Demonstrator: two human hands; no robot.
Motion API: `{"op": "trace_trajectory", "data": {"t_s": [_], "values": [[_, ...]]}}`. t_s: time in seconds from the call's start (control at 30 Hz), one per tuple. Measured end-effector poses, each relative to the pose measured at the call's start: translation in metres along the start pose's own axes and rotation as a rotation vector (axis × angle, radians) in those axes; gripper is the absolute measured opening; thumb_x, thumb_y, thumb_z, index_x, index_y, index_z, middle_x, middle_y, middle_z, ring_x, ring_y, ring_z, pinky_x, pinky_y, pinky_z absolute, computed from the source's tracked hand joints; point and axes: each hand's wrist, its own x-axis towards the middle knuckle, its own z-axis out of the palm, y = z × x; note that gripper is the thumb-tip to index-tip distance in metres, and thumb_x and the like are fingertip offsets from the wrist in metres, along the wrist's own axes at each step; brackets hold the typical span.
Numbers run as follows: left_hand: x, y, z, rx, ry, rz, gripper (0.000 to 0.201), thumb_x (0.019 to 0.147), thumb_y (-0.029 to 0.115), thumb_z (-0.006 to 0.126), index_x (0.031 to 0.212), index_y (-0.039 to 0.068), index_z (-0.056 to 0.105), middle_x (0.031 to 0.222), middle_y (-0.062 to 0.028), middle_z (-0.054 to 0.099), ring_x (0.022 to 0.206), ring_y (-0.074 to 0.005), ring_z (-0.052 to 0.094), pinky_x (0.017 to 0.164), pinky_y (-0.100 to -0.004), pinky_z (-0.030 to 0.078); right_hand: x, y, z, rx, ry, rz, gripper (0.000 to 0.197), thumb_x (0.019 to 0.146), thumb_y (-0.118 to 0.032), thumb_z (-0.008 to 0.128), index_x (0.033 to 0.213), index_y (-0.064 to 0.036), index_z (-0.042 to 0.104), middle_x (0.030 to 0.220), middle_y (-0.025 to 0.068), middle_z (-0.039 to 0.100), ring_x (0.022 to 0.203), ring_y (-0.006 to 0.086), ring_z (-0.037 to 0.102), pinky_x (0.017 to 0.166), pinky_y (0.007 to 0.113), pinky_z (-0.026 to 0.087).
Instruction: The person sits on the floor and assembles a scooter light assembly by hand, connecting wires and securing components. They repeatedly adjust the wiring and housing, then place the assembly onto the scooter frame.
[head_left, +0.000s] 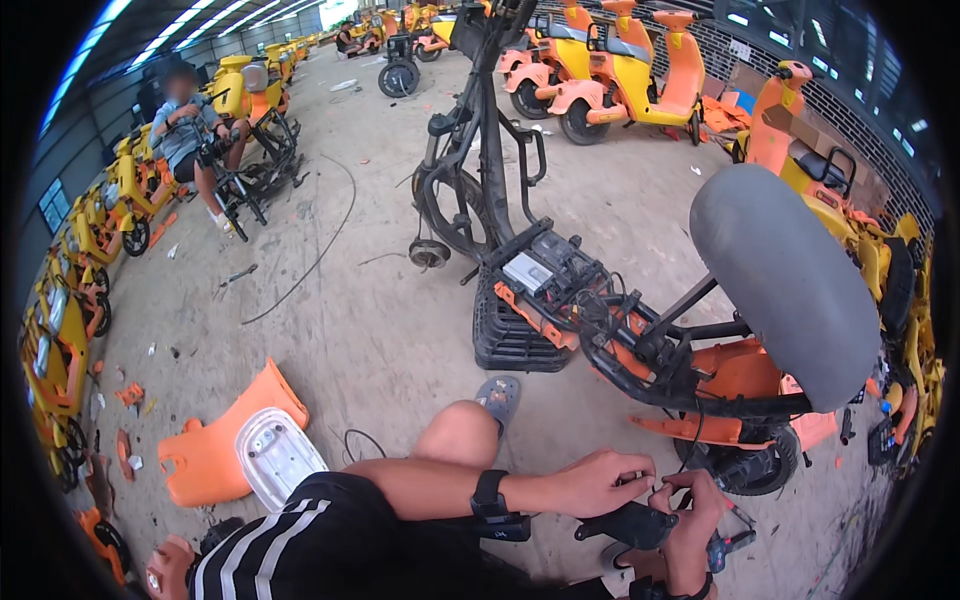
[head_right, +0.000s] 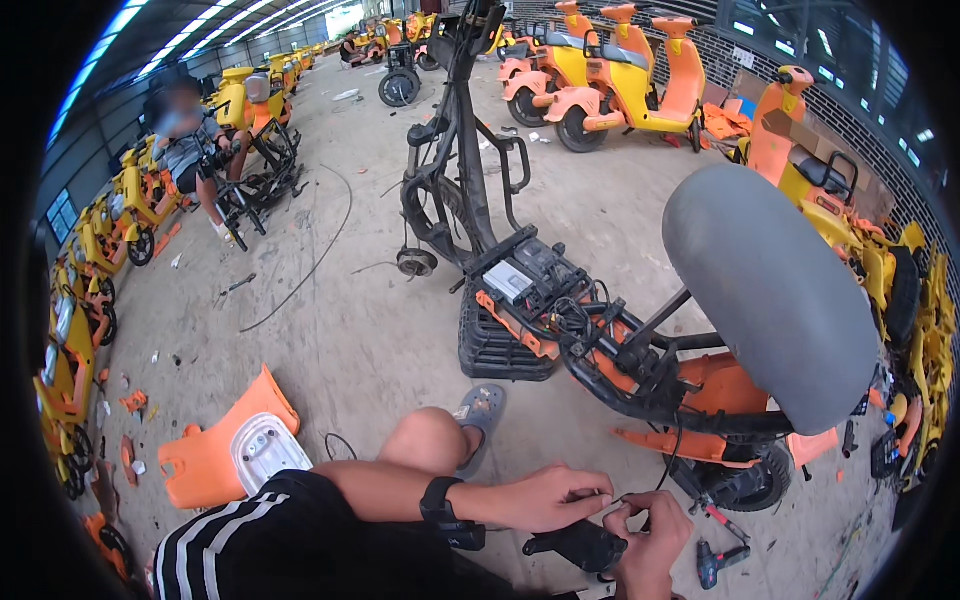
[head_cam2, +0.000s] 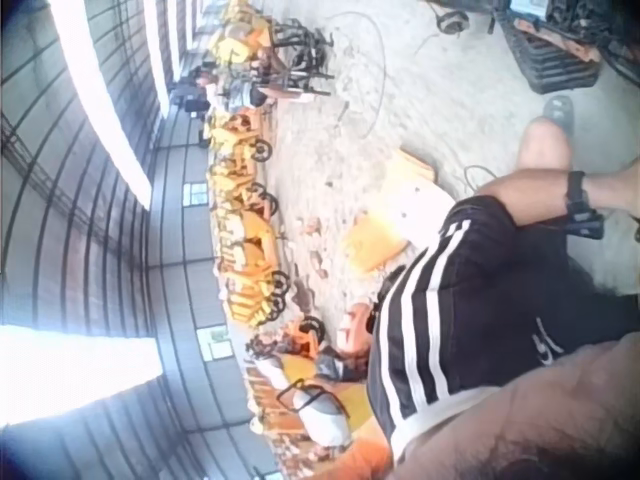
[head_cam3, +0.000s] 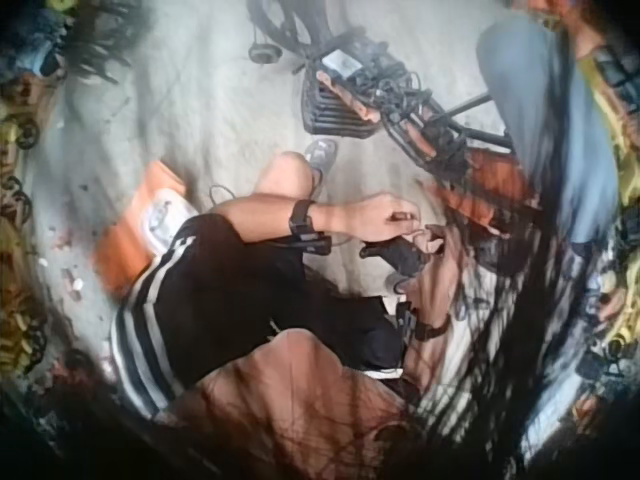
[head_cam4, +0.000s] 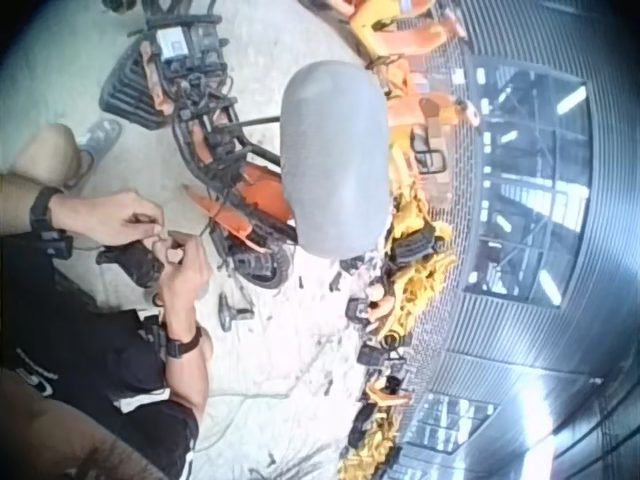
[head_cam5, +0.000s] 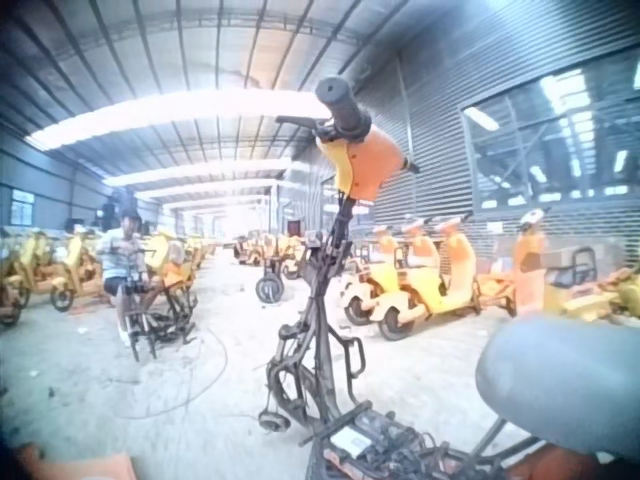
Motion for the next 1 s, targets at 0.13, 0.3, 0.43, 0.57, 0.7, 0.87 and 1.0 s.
{"op": "trace_trajectory", "data": {"t_s": [0.13,0.3,0.43,0.57,0.7,0.87,1.0], "values": [[-0.003,-0.006,-0.001,-0.034,0.037,-0.028,0.013,0.098,0.014,0.057,0.098,0.002,0.059,0.056,-0.0057,0.047,0.050,-0.0131,0.040,0.049,-0.0334,0.034,0.003,0.002,-0.002,-0.020,0.042,0.048,0.010,0.069,0.000,0.067,0.077,-0.0015,0.061,0.069,0.0084,0.061,0.058,0.0200,0.060,0.053,0.030,0.044],[0.001,-0.004,-0.008,-0.132,0.025,-0.046,0.016,0.101,0.016,0.055,0.095,0.001,0.058,0.054,-0.0018,0.043,0.051,-0.0084,0.034,0.047,-0.0316,0.029,0.006,0.015,-0.008,0.063,0.043,0.237,0.004,0.083,-0.001,0.061,0.080,0.0000,0.060,0.070,0.0085,0.064,0.058,0.0200,0.061,0.054,0.030,0.046],[0.001,-0.007,-0.003,-0.130,0.024,-0.034,0.017,0.102,0.017,0.055,0.096,0.002,0.059,0.054,0.0002,0.043,0.051,-0.0072,0.034,0.047,-0.0306,0.028,-0.008,0.026,0.002,0.139,-0.069,0.237,0.003,0.082,-0.001,0.063,0.083,0.0015,0.062,0.068,0.0096,0.066,0.058,0.0192,0.064,0.055,0.029,0.049],[-0.001,-0.009,-0.003,-0.136,0.017,-0.023,0.017,0.102,0.018,0.055,0.099,0.002,0.060,0.053,0.0002,0.043,0.050,-0.0071,0.034,0.047,-0.0306,0.029,0.000,0.010,0.002,0.068,-0.130,0.132,0.007,0.080,-0.001,0.068,0.087,0.0001,0.068,0.072,0.0090,0.068,0.059,0.0167,0.065,0.055,0.027,0.049],[-0.001,-0.005,-0.003,-0.143,0.016,-0.069,0.016,0.101,0.018,0.056,0.101,0.003,0.061,0.054,-0.0002,0.044,0.050,-0.0072,0.035,0.047,-0.0305,0.029,0.002,0.007,0.003,0.126,-0.064,0.234,0.008,0.079,0.000,0.071,0.086,-0.0014,0.071,0.077,0.0092,0.071,0.059,0.0156,0.065,0.055,0.027,0.050],[-0.001,-0.011,-0.002,-0.128,0.000,-0.047,0.016,0.101,0.017,0.055,0.103,0.003,0.061,0.055,-0.0007,0.046,0.051,-0.0071,0.036,0.047,-0.0302,0.029,0.000,0.013,0.001,0.117,-0.066,0.221,0.012,0.079,-0.002,0.072,0.091,-0.0025,0.073,0.080,0.0094,0.072,0.059,0.0157,0.065,0.055,0.027,0.050],[0.001,-0.009,0.000,-0.130,0.023,-0.064,0.015,0.101,0.017,0.055,0.103,0.002,0.061,0.056,0.0008,0.047,0.052,-0.0054,0.036,0.048,-0.0285,0.030,-0.001,0.014,-0.006,0.094,-0.124,0.180,0.015,0.081,-0.003,0.074,0.096,-0.0018,0.074,0.081,0.0108,0.072,0.061,0.0160,0.065,0.057,0.027,0.051]]}}
